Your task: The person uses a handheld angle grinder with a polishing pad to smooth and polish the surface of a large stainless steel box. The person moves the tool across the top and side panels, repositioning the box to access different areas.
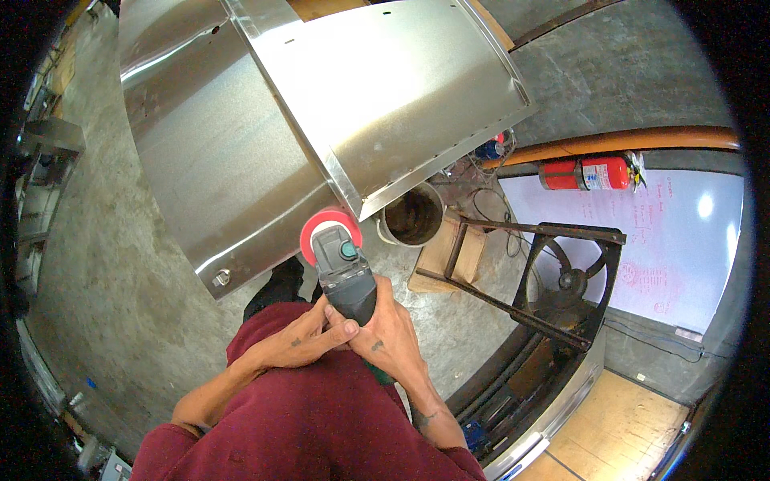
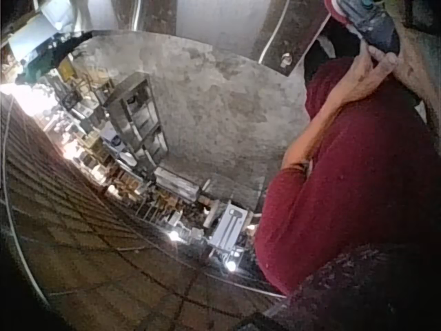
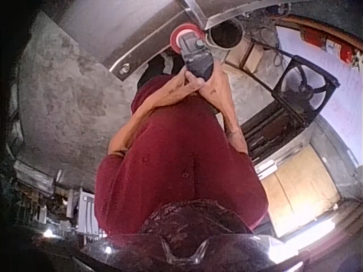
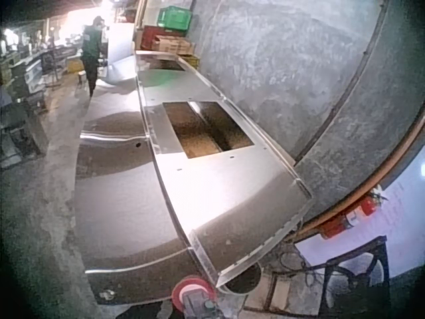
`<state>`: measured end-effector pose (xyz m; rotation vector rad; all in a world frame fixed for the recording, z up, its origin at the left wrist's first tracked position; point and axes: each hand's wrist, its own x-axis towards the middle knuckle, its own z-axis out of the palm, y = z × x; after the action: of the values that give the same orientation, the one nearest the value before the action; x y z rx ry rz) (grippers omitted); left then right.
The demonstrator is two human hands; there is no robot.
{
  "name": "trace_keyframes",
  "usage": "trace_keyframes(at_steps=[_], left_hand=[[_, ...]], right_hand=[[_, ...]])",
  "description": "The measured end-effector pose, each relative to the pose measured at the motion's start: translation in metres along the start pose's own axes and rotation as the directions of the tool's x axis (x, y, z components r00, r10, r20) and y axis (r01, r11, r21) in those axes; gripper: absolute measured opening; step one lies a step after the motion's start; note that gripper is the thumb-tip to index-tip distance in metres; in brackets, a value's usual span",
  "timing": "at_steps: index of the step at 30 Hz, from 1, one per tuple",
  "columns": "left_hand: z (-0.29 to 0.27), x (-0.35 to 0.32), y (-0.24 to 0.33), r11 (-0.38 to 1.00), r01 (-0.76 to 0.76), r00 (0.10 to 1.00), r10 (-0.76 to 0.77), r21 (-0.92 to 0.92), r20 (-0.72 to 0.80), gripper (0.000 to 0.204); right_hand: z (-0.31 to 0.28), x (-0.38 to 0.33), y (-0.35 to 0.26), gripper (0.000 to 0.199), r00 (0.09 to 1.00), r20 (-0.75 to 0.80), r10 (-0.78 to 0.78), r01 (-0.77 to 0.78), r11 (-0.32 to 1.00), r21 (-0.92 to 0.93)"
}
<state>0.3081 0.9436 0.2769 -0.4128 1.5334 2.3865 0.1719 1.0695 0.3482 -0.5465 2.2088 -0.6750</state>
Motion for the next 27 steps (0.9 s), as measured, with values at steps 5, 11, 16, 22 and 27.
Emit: trace_keyframes(at_steps=[5, 11, 16, 22, 27], left_hand=[[0.004, -0.003, 0.006, 0.999, -0.045, 0.999, 0.045, 0.006, -0.013, 0.105], [0.004, -0.010, 0.019, 0.999, 0.024, 0.999, -0.026, 0.039, 0.036, 0.106], [0.007, -0.011, 0.017, 0.998, -0.056, 0.998, 0.056, 0.025, 0.017, 0.105], [0.007, -0.013, 0.011, 0.998, -0.043, 0.999, 0.042, 0.035, 0.022, 0.103], [0.005, -0.015, 0.028, 0.999, -0.001, 1.000, -0.001, 0.053, 0.031, 0.105]], right_hand=[[0.001, -0.005, 0.001, 0.083, 0.999, -0.026, -0.034, 0.035, 0.999, 0.032], [-0.006, -0.014, -0.011, 0.083, 0.999, -0.032, 0.006, -0.005, 0.999, 0.042], [-0.006, -0.019, -0.014, 0.075, 0.997, -0.078, 0.022, -0.017, 0.998, 0.068], [-0.008, -0.019, -0.018, 0.083, 1.000, -0.022, 0.018, -0.017, 0.999, 0.047], [-0.007, -0.021, -0.011, 0.084, 1.000, -0.031, 0.008, -0.006, 0.999, 0.038]])
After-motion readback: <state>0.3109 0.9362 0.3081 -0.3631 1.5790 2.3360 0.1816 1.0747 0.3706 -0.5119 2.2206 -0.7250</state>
